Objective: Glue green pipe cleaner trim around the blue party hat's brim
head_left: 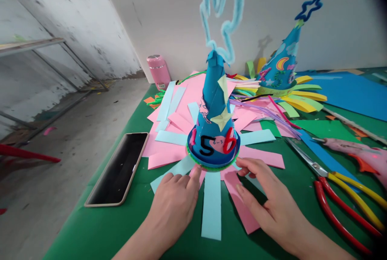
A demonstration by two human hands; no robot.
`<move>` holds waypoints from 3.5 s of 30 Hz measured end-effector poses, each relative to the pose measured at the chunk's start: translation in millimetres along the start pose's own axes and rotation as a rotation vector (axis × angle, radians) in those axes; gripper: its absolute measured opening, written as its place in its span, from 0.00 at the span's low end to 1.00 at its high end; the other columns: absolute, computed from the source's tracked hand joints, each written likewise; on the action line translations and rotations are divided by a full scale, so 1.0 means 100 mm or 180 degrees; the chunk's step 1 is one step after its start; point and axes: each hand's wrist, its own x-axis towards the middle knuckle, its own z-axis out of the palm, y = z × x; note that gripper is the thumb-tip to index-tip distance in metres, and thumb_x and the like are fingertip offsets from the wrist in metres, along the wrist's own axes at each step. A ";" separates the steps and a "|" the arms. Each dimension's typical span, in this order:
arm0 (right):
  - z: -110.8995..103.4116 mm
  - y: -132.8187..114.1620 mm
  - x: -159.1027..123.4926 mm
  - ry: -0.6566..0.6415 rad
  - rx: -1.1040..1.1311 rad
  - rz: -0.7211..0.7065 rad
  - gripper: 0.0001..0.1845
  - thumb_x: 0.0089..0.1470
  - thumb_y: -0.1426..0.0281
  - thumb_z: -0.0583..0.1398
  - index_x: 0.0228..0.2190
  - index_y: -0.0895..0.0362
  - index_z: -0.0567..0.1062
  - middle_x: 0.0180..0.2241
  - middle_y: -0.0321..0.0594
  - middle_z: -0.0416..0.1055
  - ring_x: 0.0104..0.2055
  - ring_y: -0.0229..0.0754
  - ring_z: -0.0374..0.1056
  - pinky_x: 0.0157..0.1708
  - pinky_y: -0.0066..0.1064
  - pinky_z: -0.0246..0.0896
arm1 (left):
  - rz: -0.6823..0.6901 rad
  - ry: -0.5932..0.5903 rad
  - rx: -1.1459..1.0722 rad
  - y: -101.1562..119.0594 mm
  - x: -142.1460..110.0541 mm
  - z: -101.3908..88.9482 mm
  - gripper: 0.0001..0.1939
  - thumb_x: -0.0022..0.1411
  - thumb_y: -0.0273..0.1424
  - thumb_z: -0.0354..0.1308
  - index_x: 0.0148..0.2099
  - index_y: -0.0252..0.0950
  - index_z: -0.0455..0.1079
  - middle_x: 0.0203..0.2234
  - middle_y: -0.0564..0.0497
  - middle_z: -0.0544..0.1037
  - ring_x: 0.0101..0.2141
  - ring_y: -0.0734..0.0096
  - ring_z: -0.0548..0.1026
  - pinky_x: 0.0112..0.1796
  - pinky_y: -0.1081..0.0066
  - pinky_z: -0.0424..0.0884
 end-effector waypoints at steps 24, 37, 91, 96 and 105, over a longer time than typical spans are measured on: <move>-0.10 -0.11 -0.08 0.0277 0.0424 -0.0964 0.16 0.49 0.77 0.57 0.41 0.53 0.67 0.40 0.38 0.64 0.44 0.36 0.62 0.42 0.27 0.60 | -0.3695 0.0886 -0.8456 0.76 0.38 -0.42 0.13 0.62 0.33 0.46 0.31 0.31 0.66 0.24 0.50 0.65 0.25 0.74 0.65 0.29 0.73 0.64; -0.10 -0.10 -0.04 -0.0132 -0.0262 -0.0914 0.10 0.50 0.73 0.57 0.36 0.52 0.72 0.50 0.40 0.56 0.52 0.44 0.54 0.48 0.38 0.55 | -0.3599 0.0842 -0.8368 0.76 0.36 -0.42 0.13 0.63 0.33 0.46 0.33 0.30 0.68 0.28 0.44 0.73 0.31 0.68 0.72 0.33 0.70 0.67; -0.09 -0.10 -0.03 0.0452 -0.0341 -0.0850 0.07 0.53 0.73 0.56 0.34 0.54 0.72 0.42 0.42 0.66 0.46 0.42 0.63 0.41 0.34 0.63 | -0.3083 0.0076 -0.7563 0.81 0.29 -0.22 0.15 0.46 0.35 0.65 0.21 0.32 0.63 0.12 0.61 0.55 0.16 0.85 0.49 0.19 0.77 0.44; -0.11 -0.09 -0.03 0.0571 -0.0753 -0.1329 0.11 0.51 0.75 0.56 0.38 0.55 0.72 0.41 0.44 0.68 0.45 0.43 0.63 0.42 0.37 0.64 | -0.3108 0.0110 -0.7590 0.80 0.26 -0.21 0.16 0.44 0.35 0.67 0.21 0.32 0.63 0.12 0.61 0.54 0.15 0.85 0.48 0.19 0.77 0.45; -0.11 -0.10 -0.06 0.0575 -0.0665 -0.1481 0.15 0.49 0.77 0.56 0.41 0.56 0.71 0.41 0.44 0.67 0.45 0.44 0.62 0.41 0.38 0.63 | -0.3221 0.0220 -0.7421 0.78 0.27 -0.31 0.12 0.45 0.32 0.66 0.22 0.31 0.68 0.12 0.61 0.55 0.16 0.84 0.50 0.20 0.78 0.48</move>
